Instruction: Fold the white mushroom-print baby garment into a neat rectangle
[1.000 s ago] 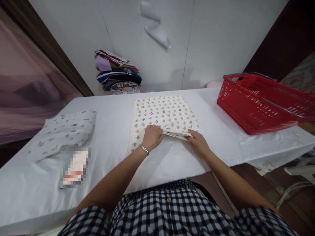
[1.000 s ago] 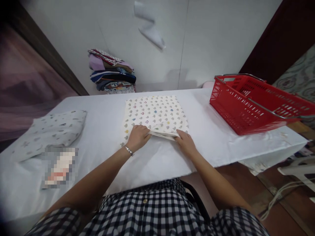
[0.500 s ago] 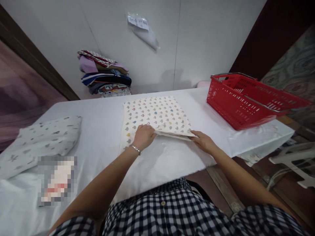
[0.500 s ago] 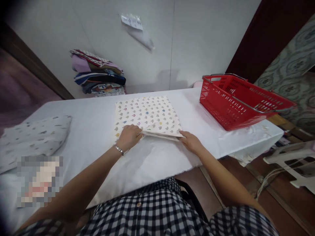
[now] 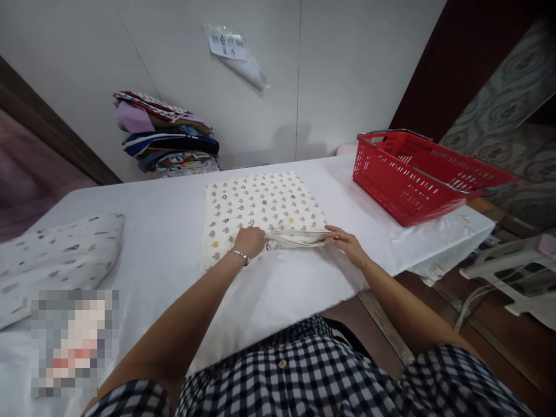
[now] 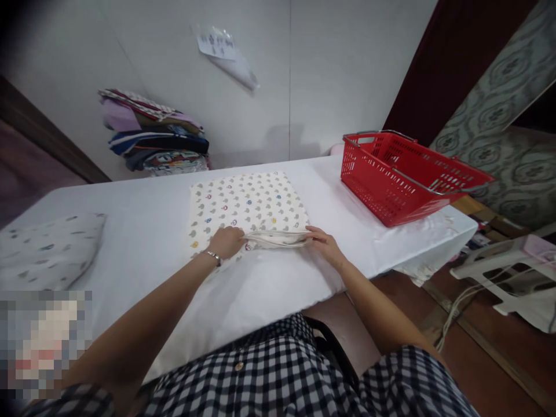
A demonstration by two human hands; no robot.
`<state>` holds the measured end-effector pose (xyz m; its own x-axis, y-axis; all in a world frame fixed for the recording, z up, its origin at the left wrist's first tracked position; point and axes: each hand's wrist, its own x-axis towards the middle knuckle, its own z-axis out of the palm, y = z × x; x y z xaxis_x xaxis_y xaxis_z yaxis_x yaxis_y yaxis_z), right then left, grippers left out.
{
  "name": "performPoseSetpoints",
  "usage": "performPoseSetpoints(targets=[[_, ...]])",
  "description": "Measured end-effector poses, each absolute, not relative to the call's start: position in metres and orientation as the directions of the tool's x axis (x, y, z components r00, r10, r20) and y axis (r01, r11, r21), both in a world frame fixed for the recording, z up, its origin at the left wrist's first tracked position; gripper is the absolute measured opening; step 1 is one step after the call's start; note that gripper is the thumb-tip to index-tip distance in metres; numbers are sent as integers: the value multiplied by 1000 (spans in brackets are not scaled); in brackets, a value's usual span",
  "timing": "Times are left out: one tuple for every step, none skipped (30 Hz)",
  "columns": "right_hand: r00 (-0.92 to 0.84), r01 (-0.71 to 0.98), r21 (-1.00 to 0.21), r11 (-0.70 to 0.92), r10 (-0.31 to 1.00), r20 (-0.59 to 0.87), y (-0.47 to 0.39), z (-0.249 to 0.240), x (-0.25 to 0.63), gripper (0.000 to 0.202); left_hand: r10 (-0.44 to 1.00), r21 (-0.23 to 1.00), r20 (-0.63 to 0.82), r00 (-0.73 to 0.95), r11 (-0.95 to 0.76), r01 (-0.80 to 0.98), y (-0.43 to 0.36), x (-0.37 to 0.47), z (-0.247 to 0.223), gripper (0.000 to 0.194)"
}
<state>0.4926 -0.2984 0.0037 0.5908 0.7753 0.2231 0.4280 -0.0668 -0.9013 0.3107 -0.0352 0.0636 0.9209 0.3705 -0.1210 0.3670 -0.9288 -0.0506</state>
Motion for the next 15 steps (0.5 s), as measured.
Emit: performPoseSetpoints(targets=[[633,416,-906,-76,740,228,-296,1,489,23,372,-47,-121,921,-928,369,-35,311,63,26],[666,416,-905,-91,708,235,-293,-2,486,22,371,-44,-120,921,-929,368,-35,310,62,27],[691,423,-900,-106,680,245,-291,-5,483,22,370,-44,-122,921,-929,367,-35,310,62,27],[711,432,-894,-117,654,258,-288,-8,481,22,369,-45,-125,921,-929,367,-36,310,63,27],[727,439,-890,-121,630,273,-285,-10,479,21,370,-47,-127,920,-929,367,-37,309,63,27],[744,444,-888,-118,601,292,-283,-13,478,20,371,-47,-130,920,-929,368,-37,308,64,27],[761,448,-887,-112,568,312,-281,-15,477,19,367,-45,-132,921,-930,365,-38,308,64,27],[776,453,-885,-109,538,331,-280,-17,477,18,362,-42,-131,923,-932,359,-40,307,65,28],[787,459,-882,-110,510,346,-279,-18,476,18,353,-40,-131,926,-936,351,-41,306,65,29],[798,461,-880,-114,488,354,-278,-19,476,18,343,-38,-130,930,-939,341,-42,306,65,30],[809,456,-882,-122,470,353,-278,-19,476,18,334,-37,-128,934,-943,332,-44,305,65,30],[823,442,-887,-130,452,344,-278,-19,475,17,325,-35,-125,937,-946,323,-45,304,65,30],[838,424,-895,-138,434,330,-278,-19,475,16,320,-32,-118,940,-947,319,-46,303,64,30],[853,404,-903,-145,416,315,-278,-18,473,15,317,-26,-110,942,-948,316,-47,302,64,30],[866,387,-909,-152,400,301,-278,-17,472,15,313,-16,-101,944,-949,313,-48,301,64,29]])
